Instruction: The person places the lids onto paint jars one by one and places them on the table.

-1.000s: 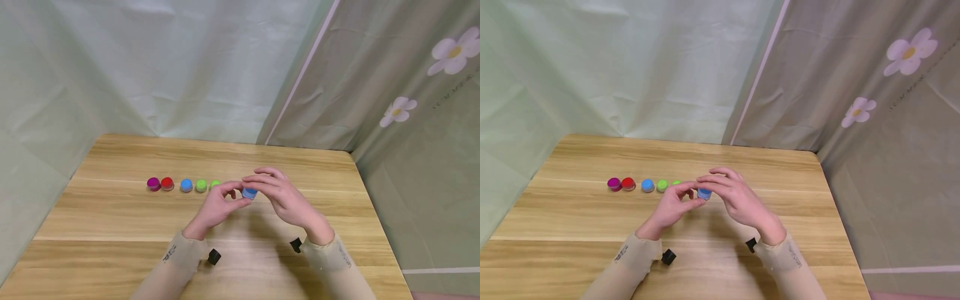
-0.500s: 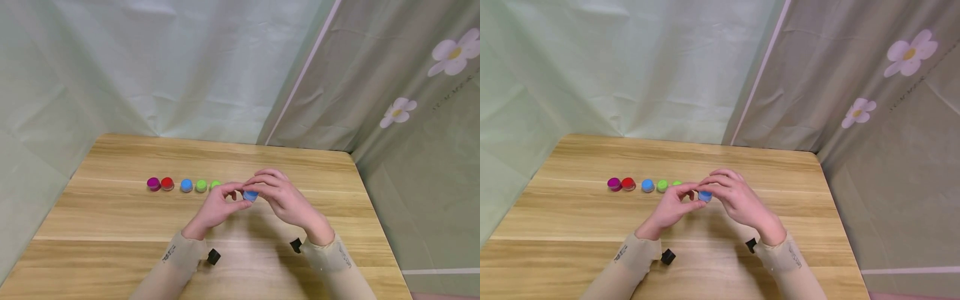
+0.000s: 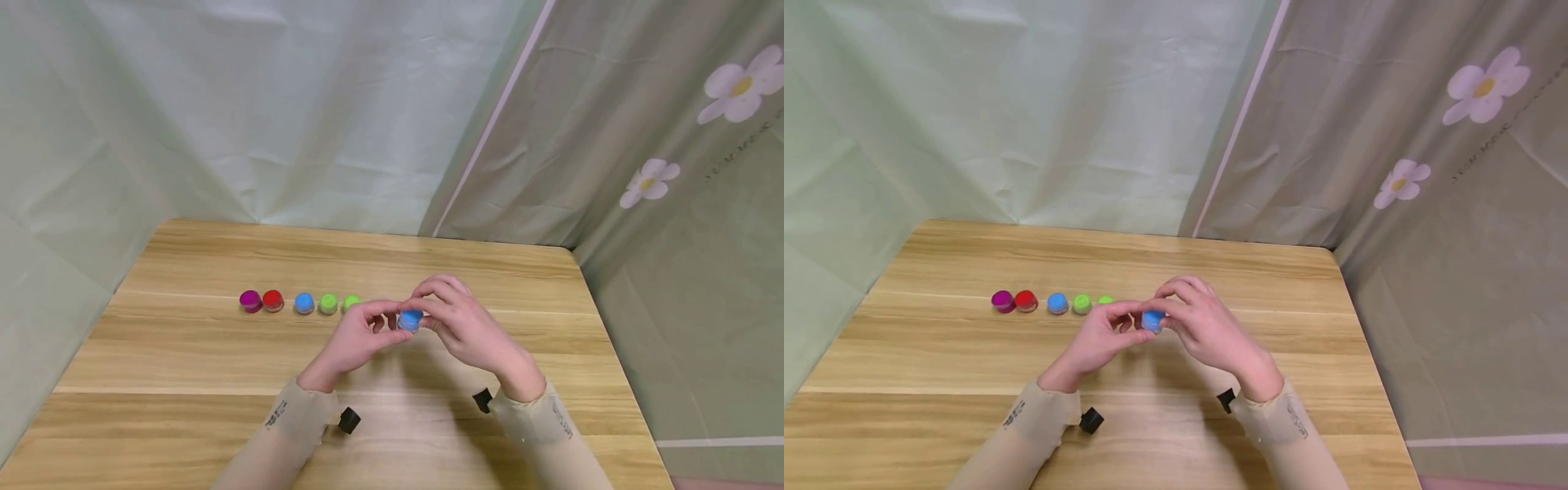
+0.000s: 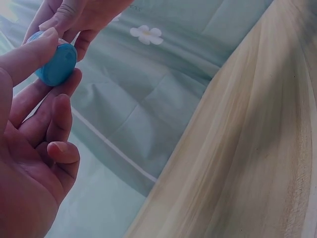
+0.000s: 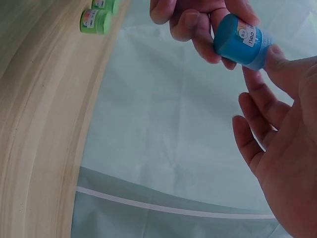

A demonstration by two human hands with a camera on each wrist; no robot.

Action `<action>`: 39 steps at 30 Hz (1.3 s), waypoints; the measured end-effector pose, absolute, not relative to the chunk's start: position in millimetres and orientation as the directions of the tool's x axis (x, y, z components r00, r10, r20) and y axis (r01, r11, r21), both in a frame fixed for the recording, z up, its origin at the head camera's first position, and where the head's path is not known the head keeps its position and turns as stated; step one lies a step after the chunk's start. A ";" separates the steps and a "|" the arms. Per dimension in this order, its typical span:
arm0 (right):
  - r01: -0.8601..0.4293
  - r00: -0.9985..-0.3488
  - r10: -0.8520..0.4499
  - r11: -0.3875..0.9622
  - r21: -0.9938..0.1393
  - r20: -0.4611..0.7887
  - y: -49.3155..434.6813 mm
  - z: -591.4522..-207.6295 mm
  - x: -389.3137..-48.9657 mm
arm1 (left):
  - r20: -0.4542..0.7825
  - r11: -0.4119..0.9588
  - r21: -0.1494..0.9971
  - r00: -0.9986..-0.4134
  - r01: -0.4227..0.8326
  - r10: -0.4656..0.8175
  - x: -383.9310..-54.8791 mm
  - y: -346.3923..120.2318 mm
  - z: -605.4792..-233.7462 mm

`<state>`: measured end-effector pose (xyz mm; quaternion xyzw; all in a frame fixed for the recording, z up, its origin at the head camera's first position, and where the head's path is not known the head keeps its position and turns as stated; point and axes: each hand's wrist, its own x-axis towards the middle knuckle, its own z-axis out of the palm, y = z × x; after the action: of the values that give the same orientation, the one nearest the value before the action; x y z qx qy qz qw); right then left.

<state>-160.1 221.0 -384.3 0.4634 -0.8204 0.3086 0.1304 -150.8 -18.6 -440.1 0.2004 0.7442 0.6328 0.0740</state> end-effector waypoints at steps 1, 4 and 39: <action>-0.837 -0.542 -0.681 0.391 -0.382 0.492 221.0 -384.2 -159.8 | 0.145 0.115 0.972 -0.908 0.205 0.393 -150.5 -18.4 -439.8; -0.821 -0.567 -0.686 0.427 -0.378 0.456 221.4 -383.8 -159.2 | 0.143 0.111 0.973 -0.910 0.201 0.389 -150.3 -17.5 -440.4; -0.809 -0.583 -0.618 0.384 -0.444 0.528 215.7 -388.2 -158.3 | 0.223 0.064 0.962 -0.901 0.265 0.372 -151.0 -19.4 -440.7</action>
<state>-158.3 215.7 -388.2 0.4350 -0.8203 0.3443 0.1393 -151.0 -19.4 -440.7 0.2186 0.7283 0.6482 0.0414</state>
